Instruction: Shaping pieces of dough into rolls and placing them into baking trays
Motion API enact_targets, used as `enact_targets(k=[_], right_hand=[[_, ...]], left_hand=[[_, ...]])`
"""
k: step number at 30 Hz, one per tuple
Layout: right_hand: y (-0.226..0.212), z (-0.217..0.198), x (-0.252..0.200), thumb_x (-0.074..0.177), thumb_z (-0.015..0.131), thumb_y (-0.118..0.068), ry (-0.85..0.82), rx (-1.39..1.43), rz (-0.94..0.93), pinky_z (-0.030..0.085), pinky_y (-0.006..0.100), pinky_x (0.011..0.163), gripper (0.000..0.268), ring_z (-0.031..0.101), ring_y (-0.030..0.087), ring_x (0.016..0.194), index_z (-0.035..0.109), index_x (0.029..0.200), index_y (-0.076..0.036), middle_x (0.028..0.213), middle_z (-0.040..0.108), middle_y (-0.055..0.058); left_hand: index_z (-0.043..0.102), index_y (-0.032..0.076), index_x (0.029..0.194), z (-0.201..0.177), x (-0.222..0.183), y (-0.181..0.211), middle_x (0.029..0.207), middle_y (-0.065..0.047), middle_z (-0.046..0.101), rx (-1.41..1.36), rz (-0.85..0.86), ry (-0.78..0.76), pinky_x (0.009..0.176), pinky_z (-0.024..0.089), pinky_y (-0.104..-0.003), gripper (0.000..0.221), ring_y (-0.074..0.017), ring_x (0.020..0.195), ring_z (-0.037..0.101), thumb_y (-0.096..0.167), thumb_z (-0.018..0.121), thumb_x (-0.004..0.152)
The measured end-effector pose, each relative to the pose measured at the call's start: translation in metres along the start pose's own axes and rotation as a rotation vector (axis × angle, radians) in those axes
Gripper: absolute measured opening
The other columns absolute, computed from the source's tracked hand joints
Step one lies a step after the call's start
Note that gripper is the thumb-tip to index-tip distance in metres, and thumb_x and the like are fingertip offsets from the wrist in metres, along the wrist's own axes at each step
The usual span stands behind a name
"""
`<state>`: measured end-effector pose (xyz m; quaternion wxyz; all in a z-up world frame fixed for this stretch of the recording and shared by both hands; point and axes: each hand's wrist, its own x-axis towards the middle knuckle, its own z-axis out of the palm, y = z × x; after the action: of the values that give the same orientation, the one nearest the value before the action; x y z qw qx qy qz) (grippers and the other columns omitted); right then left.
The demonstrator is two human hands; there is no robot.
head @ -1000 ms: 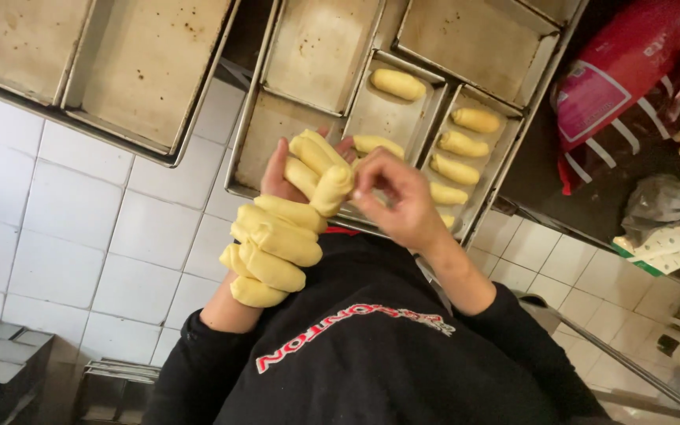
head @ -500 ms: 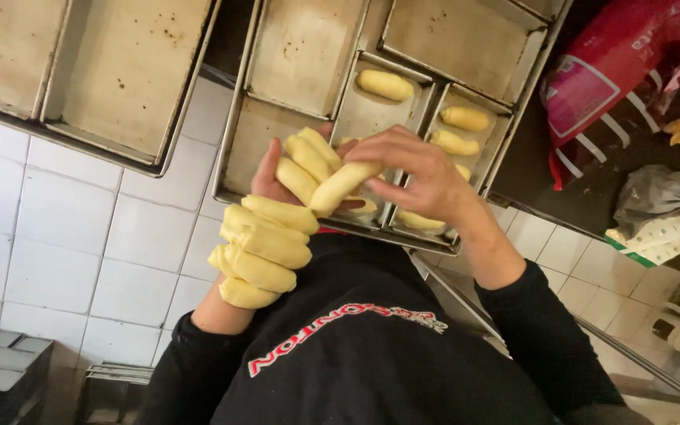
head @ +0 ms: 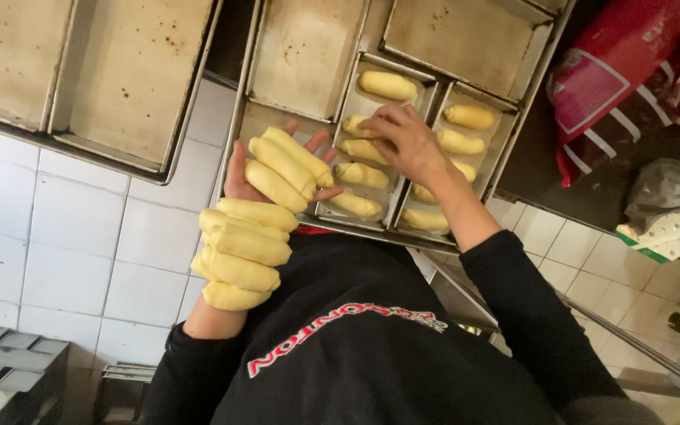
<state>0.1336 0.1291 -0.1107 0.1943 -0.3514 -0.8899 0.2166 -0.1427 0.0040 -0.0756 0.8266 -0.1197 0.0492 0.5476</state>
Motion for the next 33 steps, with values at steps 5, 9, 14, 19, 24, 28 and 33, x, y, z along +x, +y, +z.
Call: enact_targets(k=[5, 9, 14, 19, 24, 28, 33], right_hand=[[0.007, -0.014, 0.011, 0.093, 0.061, -0.006, 0.004, 0.083, 0.063, 0.054, 0.043, 0.080, 0.019, 0.064, 0.032, 0.083, 0.069, 0.107, -0.017, 0.097, 0.060, 0.006], [-0.002, -0.010, 0.015, 0.097, 0.061, -0.009, -0.063, 0.016, 0.041, 0.054, 0.046, 0.086, 0.013, 0.066, 0.039, 0.092, 0.069, 0.106, -0.009, 0.102, 0.065, 0.011], [-0.056, 0.029, 0.053, 0.097, 0.061, -0.028, 0.020, -0.167, -0.063, 0.041, 0.046, 0.097, 0.044, 0.058, 0.029, 0.116, 0.059, 0.139, -0.014, 0.129, 0.062, 0.007], [-0.093, 0.093, 0.034, 0.088, 0.063, -0.028, -0.183, -0.170, -0.039, 0.046, 0.047, 0.087, 0.027, 0.064, 0.034, 0.098, 0.067, 0.110, -0.013, 0.097, 0.067, 0.011], [-0.143, 0.049, 0.031, 0.090, 0.062, -0.023, -0.185, 0.237, 0.089, 0.052, 0.051, 0.080, 0.022, 0.067, 0.042, 0.092, 0.068, 0.107, -0.010, 0.100, 0.069, 0.015], [-0.184, 0.011, 0.077, 0.097, 0.061, -0.016, -0.042, 0.326, -0.011, 0.054, 0.044, 0.092, 0.048, 0.061, 0.034, 0.106, 0.056, 0.145, -0.017, 0.126, 0.054, 0.014], [-0.192, -0.013, 0.105, 0.095, 0.066, -0.013, -0.351, 0.784, 0.199, 0.061, 0.032, 0.073, 0.044, 0.057, 0.015, 0.091, 0.060, 0.138, -0.010, 0.112, 0.065, 0.008]], left_hand=[[0.023, 0.028, 0.163, 0.011, -0.009, 0.011, 0.172, -0.021, 0.009, -0.108, 0.015, 0.004, 0.114, 0.014, -0.083, 0.083, -0.0488, 0.157, 0.008, 0.069, 0.040, 0.093], [0.025, 0.028, 0.163, 0.004, -0.013, 0.022, 0.173, -0.020, 0.011, -0.134, 0.036, 0.005, 0.115, 0.014, -0.083, 0.083, -0.0485, 0.157, 0.009, 0.070, 0.041, 0.093], [0.015, 0.031, 0.166, 0.011, -0.030, 0.035, 0.173, -0.020, 0.007, -0.160, 0.094, -0.037, 0.112, 0.009, -0.084, 0.094, -0.0480, 0.157, 0.004, 0.073, 0.043, 0.087], [0.012, 0.022, 0.166, 0.023, -0.035, 0.050, 0.171, -0.021, 0.008, -0.212, 0.043, -0.105, 0.119, 0.001, -0.073, 0.084, -0.0433, 0.158, 0.003, 0.059, 0.042, 0.096], [-0.002, 0.031, 0.167, -0.007, -0.041, 0.054, 0.173, -0.021, -0.006, 0.012, 0.138, -0.145, 0.118, 0.017, -0.074, 0.091, -0.0401, 0.159, 0.003, 0.064, 0.041, 0.093], [0.014, 0.021, 0.167, -0.044, -0.028, 0.050, 0.157, -0.016, 0.039, -0.099, 0.067, -0.288, 0.121, 0.032, -0.051, 0.077, -0.0230, 0.139, 0.044, 0.041, 0.050, 0.102], [0.007, 0.019, 0.168, -0.050, -0.033, 0.058, 0.163, -0.019, 0.037, 0.230, 0.069, -0.183, 0.117, 0.038, -0.058, 0.086, -0.0370, 0.144, 0.045, 0.042, 0.048, 0.095]])
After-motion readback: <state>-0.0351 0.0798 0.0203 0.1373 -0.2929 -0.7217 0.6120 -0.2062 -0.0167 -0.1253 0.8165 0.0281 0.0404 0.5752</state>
